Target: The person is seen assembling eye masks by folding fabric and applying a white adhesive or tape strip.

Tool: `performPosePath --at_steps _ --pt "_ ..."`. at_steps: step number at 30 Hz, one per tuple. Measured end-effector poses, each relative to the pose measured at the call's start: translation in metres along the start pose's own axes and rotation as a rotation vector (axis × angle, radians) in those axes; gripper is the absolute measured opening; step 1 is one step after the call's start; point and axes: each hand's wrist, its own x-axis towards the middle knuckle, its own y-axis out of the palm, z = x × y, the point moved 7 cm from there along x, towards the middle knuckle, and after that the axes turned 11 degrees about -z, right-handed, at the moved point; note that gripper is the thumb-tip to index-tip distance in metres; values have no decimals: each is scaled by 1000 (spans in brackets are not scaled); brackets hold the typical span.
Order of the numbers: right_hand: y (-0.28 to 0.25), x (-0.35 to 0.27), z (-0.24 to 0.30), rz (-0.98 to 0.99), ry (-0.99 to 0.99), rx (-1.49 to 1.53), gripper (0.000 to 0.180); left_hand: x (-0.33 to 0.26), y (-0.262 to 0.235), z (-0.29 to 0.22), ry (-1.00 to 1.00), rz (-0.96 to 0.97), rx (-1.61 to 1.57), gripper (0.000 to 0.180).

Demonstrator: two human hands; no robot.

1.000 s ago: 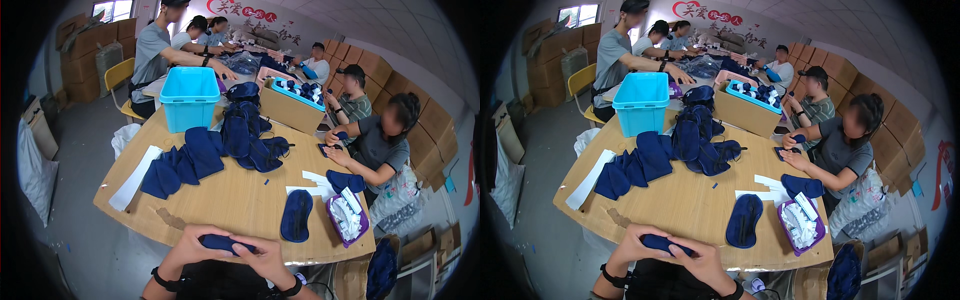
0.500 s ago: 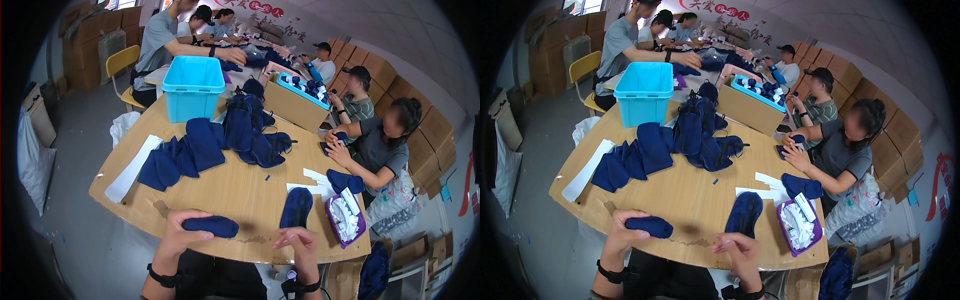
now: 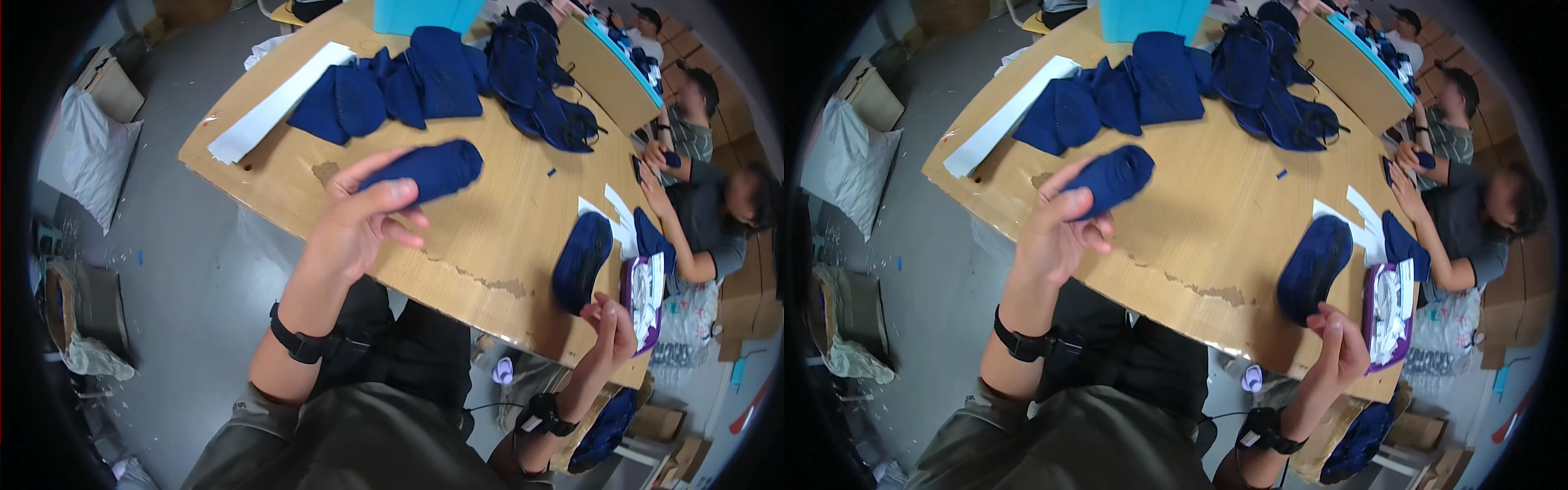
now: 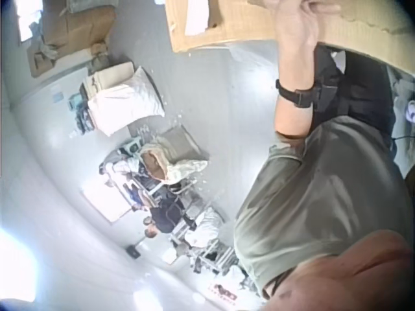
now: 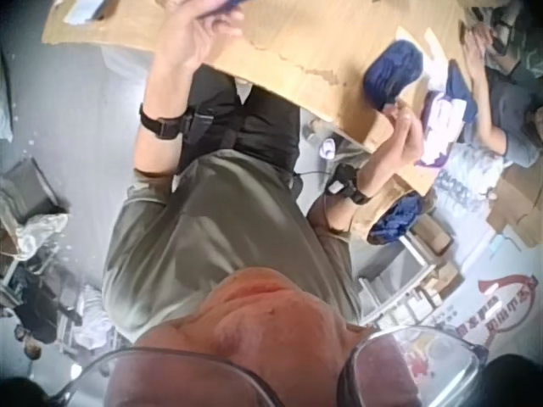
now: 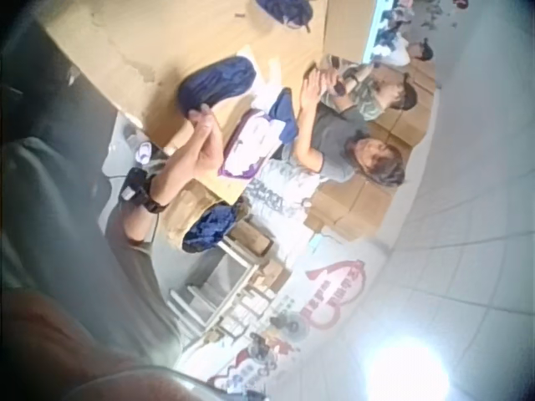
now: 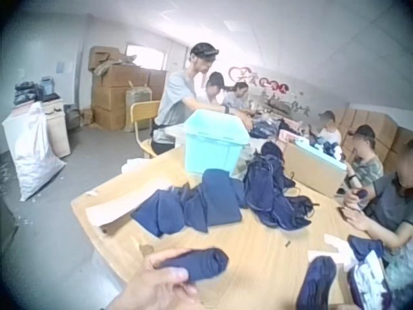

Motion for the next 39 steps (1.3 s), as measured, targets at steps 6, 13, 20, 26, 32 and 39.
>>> performPosePath --at_steps 6,13,20,26,32,39 --pt "-8 16 -13 -45 -200 -227 26 -1 -7 -3 63 -14 -6 54" --pt "5 4 -43 95 -100 -498 39 -5 2 5 56 70 74 52" --pt "67 5 -13 250 -134 -357 33 -12 1 -4 159 12 200 50" --pt "92 7 -10 384 32 -54 34 -12 1 -2 125 38 133 47" --pt "84 54 -32 386 -52 -199 46 -20 21 -2 229 28 519 39" --pt "92 99 -70 296 -281 -826 59 -22 32 -8 393 132 596 37"
